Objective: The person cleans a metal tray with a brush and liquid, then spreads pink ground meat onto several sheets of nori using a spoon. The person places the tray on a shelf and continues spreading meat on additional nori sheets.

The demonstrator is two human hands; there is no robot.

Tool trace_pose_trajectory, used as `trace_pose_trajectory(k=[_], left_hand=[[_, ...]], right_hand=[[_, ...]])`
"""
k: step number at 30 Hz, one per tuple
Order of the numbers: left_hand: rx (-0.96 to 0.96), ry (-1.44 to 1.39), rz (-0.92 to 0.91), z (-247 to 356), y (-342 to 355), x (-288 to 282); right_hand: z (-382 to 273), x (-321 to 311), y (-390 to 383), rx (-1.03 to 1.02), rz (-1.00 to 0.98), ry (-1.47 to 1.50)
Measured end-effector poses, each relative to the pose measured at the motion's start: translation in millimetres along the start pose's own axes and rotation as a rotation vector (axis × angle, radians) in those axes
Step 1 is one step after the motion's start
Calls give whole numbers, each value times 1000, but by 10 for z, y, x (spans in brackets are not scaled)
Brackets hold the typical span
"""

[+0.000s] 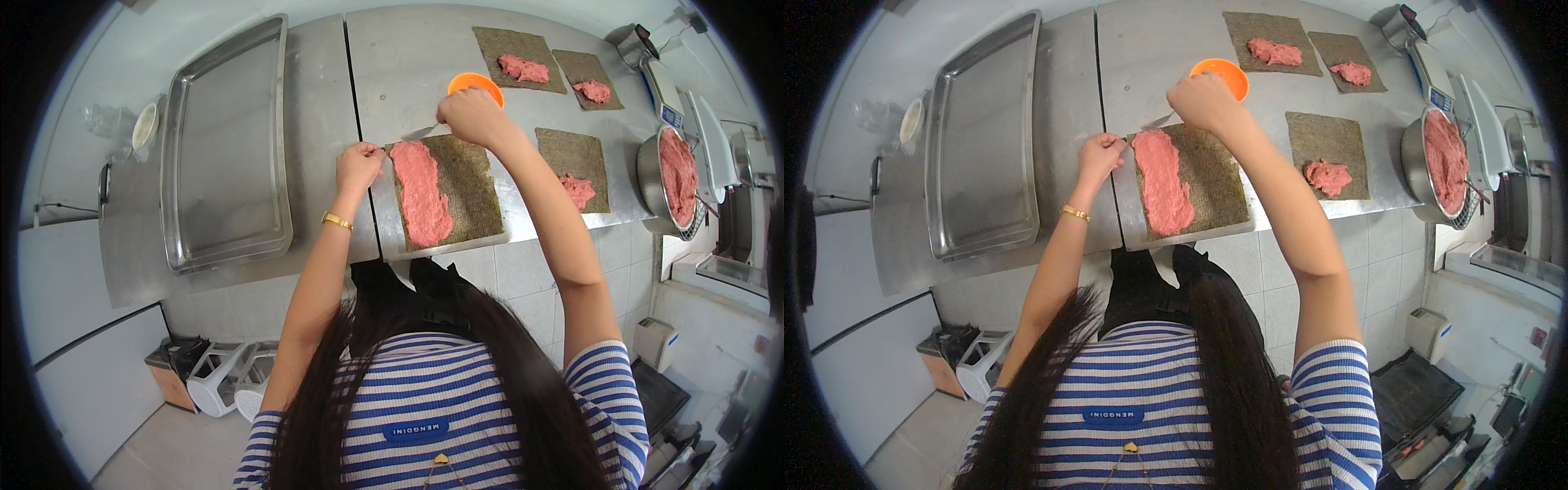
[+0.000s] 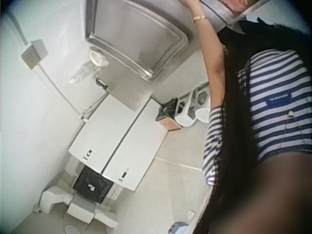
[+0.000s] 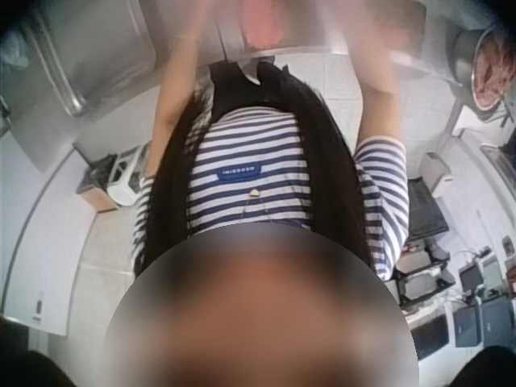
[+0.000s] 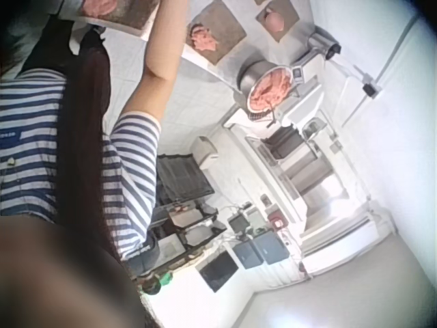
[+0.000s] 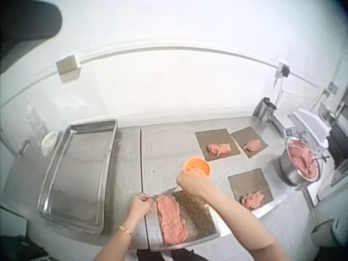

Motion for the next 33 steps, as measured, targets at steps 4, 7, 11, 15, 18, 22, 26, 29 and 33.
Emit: trace_pose_trajectory(k=[4, 7, 11, 15, 18, 22, 26, 29, 33], left_hand=[[52, 118, 53, 74, 37, -29], [46, 152, 61, 86, 44, -24], [79, 191, 87, 110, 57, -41], [74, 170, 88, 100, 61, -42], [68, 148, 92, 90, 47, -41], [70, 139, 109, 93, 39, -41], [89, 154, 136, 109, 51, -51], [98, 164, 132, 110, 60, -49], [110, 181, 137, 105, 57, -52]], right_hand=[[26, 91, 289, 5, -123, 52], [-2, 161, 430, 14, -211, 43], [-84, 216, 534, -15, -267, 22], [-99, 226, 513, -29, -279, -31], [-24, 166, 396, 12, -267, -21], [94, 125, 181, 86, -344, 72], [180, 121, -8, 112, -363, 57], [259, 105, -131, 125, -269, 87], [347, 143, -333, 216, -147, 158]])
Point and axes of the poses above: each hand's wrist, its own y-axis towards the middle knuckle, its own x-axis out of the palm, z = x × y, the point moved 8 cm from there along y, towards the middle knuckle, and after that the axes turned 14 degrees about y, right-handed, at the moved point
